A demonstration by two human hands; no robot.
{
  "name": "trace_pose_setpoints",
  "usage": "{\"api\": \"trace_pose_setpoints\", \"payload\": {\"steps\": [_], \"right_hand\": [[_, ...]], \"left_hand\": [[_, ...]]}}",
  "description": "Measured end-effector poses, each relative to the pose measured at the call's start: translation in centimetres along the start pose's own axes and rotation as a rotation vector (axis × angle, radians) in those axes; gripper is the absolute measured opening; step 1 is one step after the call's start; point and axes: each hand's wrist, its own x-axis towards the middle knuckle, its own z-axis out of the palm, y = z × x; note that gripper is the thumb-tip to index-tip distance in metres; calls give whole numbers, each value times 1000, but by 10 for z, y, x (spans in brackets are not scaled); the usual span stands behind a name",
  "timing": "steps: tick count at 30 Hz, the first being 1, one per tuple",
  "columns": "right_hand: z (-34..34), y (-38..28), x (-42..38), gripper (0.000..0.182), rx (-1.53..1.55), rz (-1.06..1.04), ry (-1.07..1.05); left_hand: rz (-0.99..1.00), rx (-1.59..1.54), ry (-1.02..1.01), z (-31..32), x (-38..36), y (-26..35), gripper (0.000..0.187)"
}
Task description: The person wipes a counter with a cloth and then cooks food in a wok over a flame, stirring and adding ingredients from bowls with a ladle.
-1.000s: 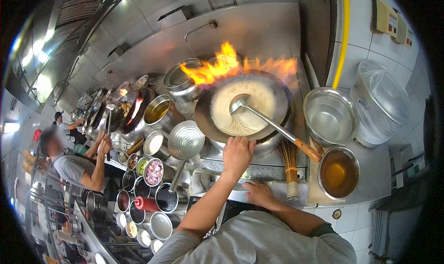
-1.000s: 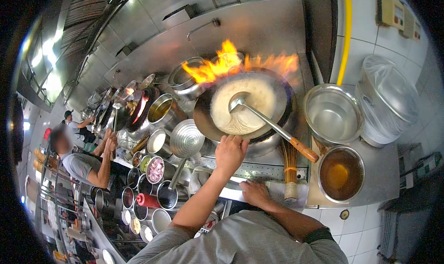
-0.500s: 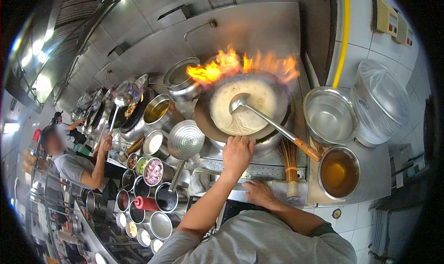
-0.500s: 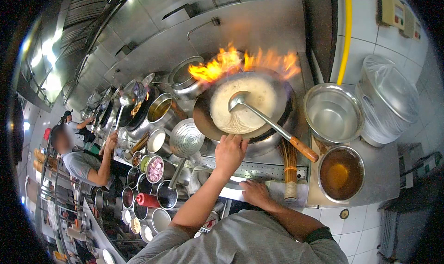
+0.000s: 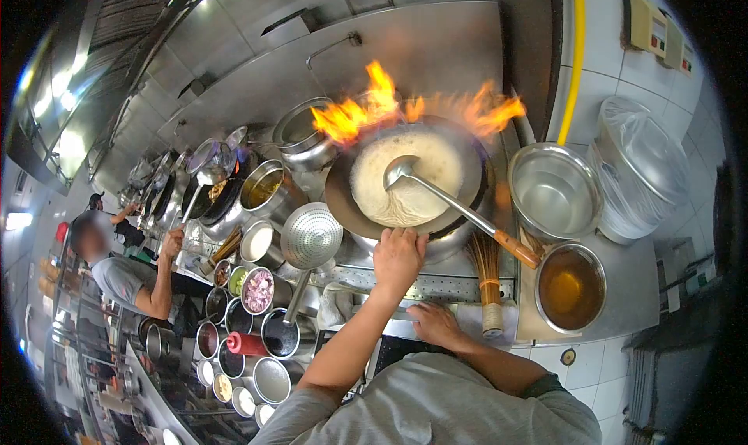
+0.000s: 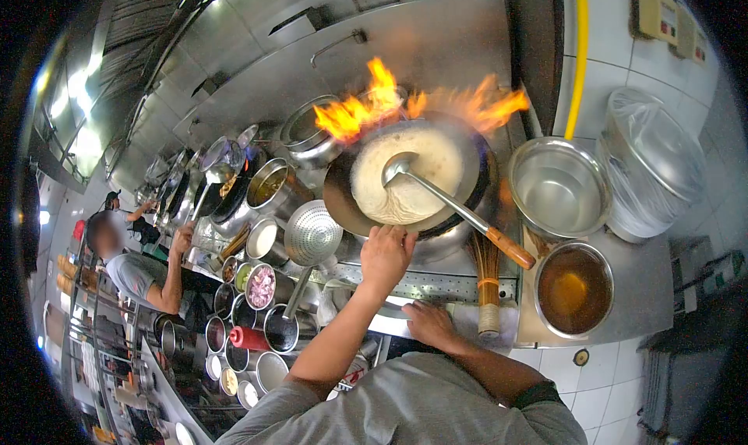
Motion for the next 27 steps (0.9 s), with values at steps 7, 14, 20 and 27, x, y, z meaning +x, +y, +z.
{"api": "trace_pose_setpoints", "payload": {"steps": [7, 14, 20, 27], "right_hand": [[-10, -5, -6, 36, -97, -53, -8], [-188, -106, -28, 38, 854, -476, -401], [-269, -185, -26, 18, 1411, -1189, -188], [-232, -242, -28, 24, 1928, -1564, -228]], "left_hand": [[-14, 3, -26, -1, -1, 1, 27], [-22, 24, -31, -1, 1, 1, 27], [0, 27, -20, 3, -1, 1, 26], [0, 54, -22, 2, 1, 4, 25]]}}
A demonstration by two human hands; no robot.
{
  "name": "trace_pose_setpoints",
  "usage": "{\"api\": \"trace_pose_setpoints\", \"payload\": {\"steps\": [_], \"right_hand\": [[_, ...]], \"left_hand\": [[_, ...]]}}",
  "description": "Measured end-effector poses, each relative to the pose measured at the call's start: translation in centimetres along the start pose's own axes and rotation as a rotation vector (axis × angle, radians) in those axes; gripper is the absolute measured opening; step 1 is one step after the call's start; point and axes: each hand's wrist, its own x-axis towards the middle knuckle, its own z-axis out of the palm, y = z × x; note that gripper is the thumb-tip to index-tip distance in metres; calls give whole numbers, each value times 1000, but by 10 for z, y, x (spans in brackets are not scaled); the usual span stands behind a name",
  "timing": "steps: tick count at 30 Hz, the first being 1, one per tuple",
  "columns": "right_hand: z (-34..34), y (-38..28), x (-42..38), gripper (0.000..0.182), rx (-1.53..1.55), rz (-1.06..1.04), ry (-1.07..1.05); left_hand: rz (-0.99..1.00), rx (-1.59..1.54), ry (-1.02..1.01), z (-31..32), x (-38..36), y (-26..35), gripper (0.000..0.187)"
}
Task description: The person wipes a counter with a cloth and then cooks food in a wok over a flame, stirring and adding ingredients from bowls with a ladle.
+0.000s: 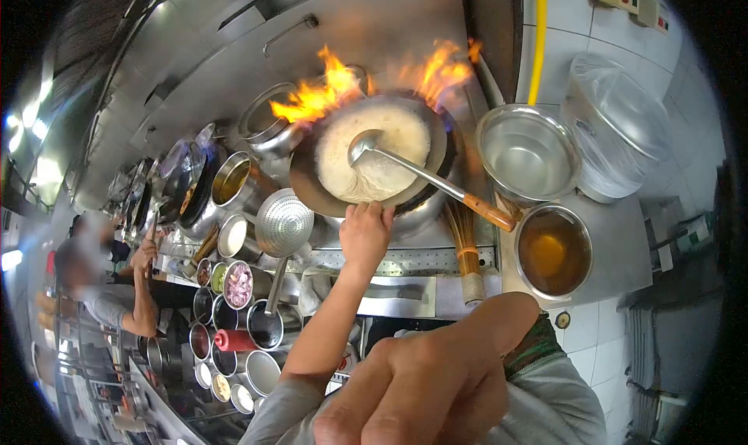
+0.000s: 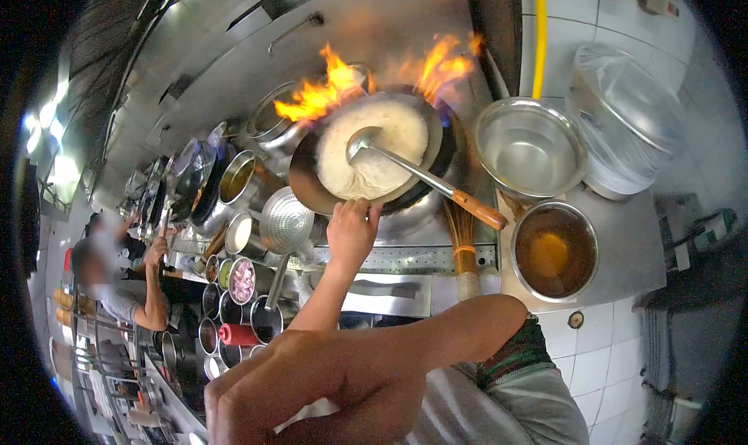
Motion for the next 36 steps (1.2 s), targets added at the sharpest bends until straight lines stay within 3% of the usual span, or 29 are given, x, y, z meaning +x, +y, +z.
{"api": "trace_pose_setpoints", "payload": {"steps": [5, 10, 17, 20, 22, 25, 27, 30, 31, 32, 34, 36], "right_hand": [[2, -21, -7, 21, -19, 112, -4], [20, -16, 6, 19, -213, -82, 117], [-4, -10, -16, 19, -218, 68, 134], [21, 27, -1, 20, -341, -210, 407], [18, 39, 4, 22, -425, -267, 389], [-27, 8, -4, 22, -506, 155, 66], [-29, -29, -13, 19, -558, 652, 37], [-60, -54, -55, 20, -2071, 942, 150], [-70, -65, -59, 24, -2327, 1031, 201], [-89, -90, -84, 32, -2419, 1082, 321], [-111, -131, -104, 36, -2682, 994, 291], [-126, -166, -119, 44, -2834, 1199, 129]], "left_hand": [[0, -1, -5, 5, 0, 0, 27], [8, 14, -30, 3, 2, -1, 28], [3, -19, -2, 5, 0, -3, 27], [-9, -43, -23, 2, 1, -3, 26], [-8, -89, -4, -1, 0, -4, 24], [4, -131, -24, -4, -2, -7, 24], [33, -185, -17, -5, -3, -10, 26], [55, -232, -54, -3, -10, -19, 37], [71, -250, -58, -7, -10, -20, 39], [91, -266, -58, -10, -10, -21, 41], [79, -301, -57, -13, -11, -21, 46], [72, -324, -41, -15, -14, -21, 48]]}}
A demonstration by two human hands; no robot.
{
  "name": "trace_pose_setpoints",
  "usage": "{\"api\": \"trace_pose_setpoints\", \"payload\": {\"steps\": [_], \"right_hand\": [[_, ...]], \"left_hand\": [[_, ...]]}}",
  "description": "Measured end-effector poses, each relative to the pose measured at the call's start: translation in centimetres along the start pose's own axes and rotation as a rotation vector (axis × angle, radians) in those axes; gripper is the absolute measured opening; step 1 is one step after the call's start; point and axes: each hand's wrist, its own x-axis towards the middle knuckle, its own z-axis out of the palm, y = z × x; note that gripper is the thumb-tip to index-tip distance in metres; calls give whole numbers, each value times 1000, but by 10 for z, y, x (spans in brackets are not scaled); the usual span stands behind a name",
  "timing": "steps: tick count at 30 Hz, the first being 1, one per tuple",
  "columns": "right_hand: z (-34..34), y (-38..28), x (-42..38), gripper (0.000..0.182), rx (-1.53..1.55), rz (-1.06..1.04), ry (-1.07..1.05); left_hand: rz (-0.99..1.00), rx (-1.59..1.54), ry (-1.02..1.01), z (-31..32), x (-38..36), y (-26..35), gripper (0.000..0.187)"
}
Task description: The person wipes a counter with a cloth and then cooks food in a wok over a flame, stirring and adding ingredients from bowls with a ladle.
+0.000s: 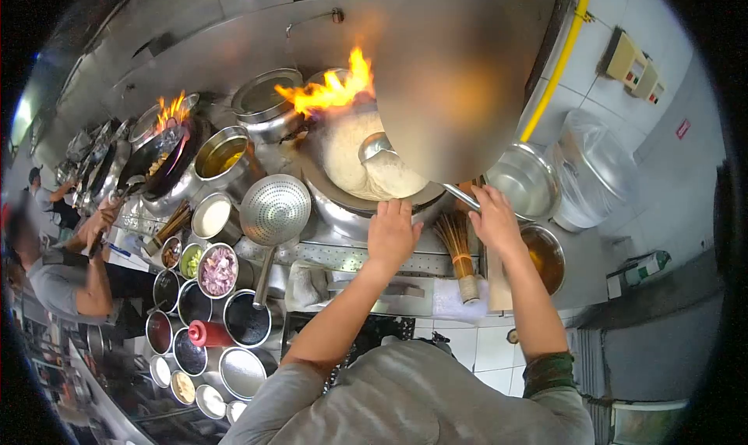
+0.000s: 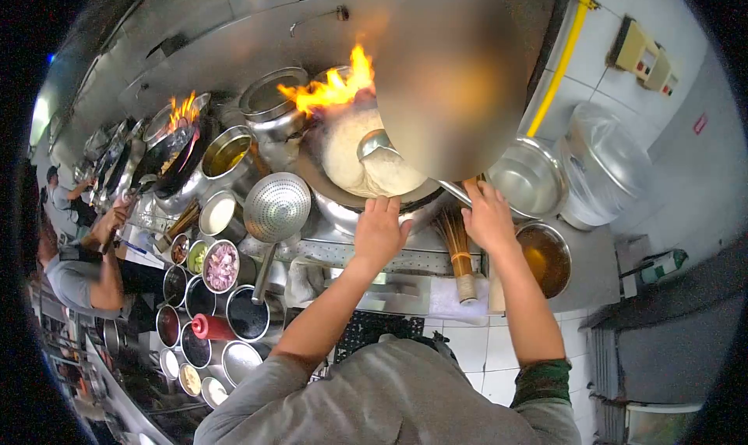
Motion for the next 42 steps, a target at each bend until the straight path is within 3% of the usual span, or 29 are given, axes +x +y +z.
{"api": "trace_pose_setpoints", "payload": {"steps": [1, 4, 8, 11, 13, 15, 19, 24, 30, 34, 40, 42], "right_hand": [[4, 8, 2, 48, -117, -9, -40], [3, 10, 13, 52, -268, 144, -486], [-22, -7, 15, 41, -69, 288, -516], [-15, 19, -9, 42, 161, 199, -401], [-57, 9, -10, 45, 489, 377, -600], [-115, -18, -7, 48, 850, 636, -656], [-150, -5, -12, 49, 1193, 792, -679], [-163, -2, -17, 48, 1202, 772, -741], [-180, -16, -5, 50, 1045, 830, -781], [-181, -27, 5, 51, 1009, 865, -805], [-183, -52, 20, 52, 1115, 922, -831], [-184, -62, 23, 51, 1136, 942, -830]], "left_hand": [[-6, -12, -5, 0, -1, -1, 50], [-11, -51, -8, -1, -2, 0, 55], [-1, -101, 24, -3, -7, -1, 59], [26, -141, 47, -7, -10, -2, 59], [38, -155, 56, -11, -10, -2, 59], [57, -159, 49, -11, -10, -3, 58], [76, -164, 42, -13, -11, -3, 54], [120, -317, 31, -53, -54, 8, 47], [-12, -477, -250, -63, -123, -5, 36], [-105, -474, -282, -71, -143, -13, 32], [-102, -460, -99, -74, -163, -25, 30], [-147, -486, -134, -76, -169, -28, 30]]}}
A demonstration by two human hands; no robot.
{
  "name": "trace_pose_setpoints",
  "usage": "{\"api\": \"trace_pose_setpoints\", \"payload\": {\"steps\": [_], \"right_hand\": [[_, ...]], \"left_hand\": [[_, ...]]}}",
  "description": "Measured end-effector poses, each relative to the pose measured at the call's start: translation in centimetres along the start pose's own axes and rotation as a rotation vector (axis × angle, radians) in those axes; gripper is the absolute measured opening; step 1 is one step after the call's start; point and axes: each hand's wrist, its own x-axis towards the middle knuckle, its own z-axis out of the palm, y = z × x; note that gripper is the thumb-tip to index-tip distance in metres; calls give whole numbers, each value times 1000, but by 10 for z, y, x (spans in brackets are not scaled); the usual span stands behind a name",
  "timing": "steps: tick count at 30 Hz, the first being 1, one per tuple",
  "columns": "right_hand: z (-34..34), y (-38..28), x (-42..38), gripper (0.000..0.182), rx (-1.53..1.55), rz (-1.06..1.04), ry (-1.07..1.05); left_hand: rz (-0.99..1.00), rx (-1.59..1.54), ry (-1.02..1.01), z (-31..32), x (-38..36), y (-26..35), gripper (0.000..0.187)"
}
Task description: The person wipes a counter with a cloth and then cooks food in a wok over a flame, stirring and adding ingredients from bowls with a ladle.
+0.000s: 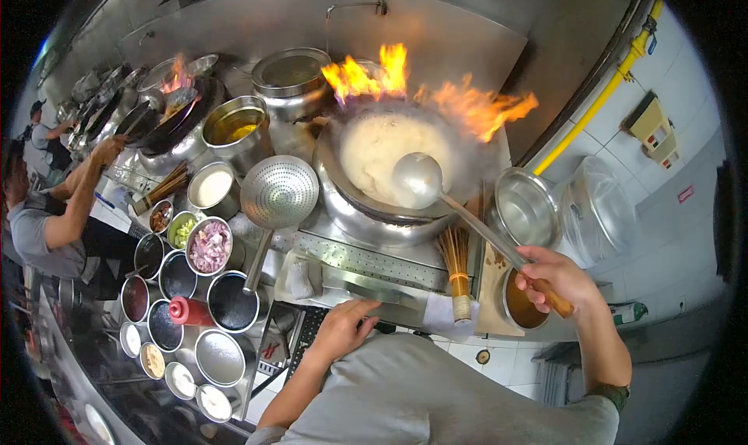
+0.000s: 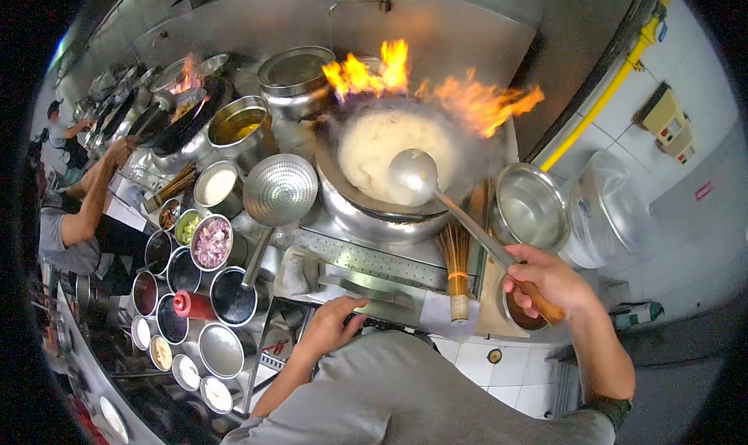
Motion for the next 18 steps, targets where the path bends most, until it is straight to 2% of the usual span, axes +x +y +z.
{"api": "trace_pose_setpoints", "payload": {"steps": [2, 8, 11, 18], "right_hand": [[9, -4, 0, 50, 29, 13, 1], [36, -11, 10, 27, 147, 27, -105], [56, -20, 14, 18, 178, 42, -79], [82, -28, 43, 14, 241, 56, -157]], "left_hand": [[-22, -19, -9, -2, -6, -4, 30], [-13, -47, 54, -6, -24, -27, 31], [-27, -48, 68, -9, -32, -35, 29], [-60, -36, 77, -13, -55, -49, 26]]}}
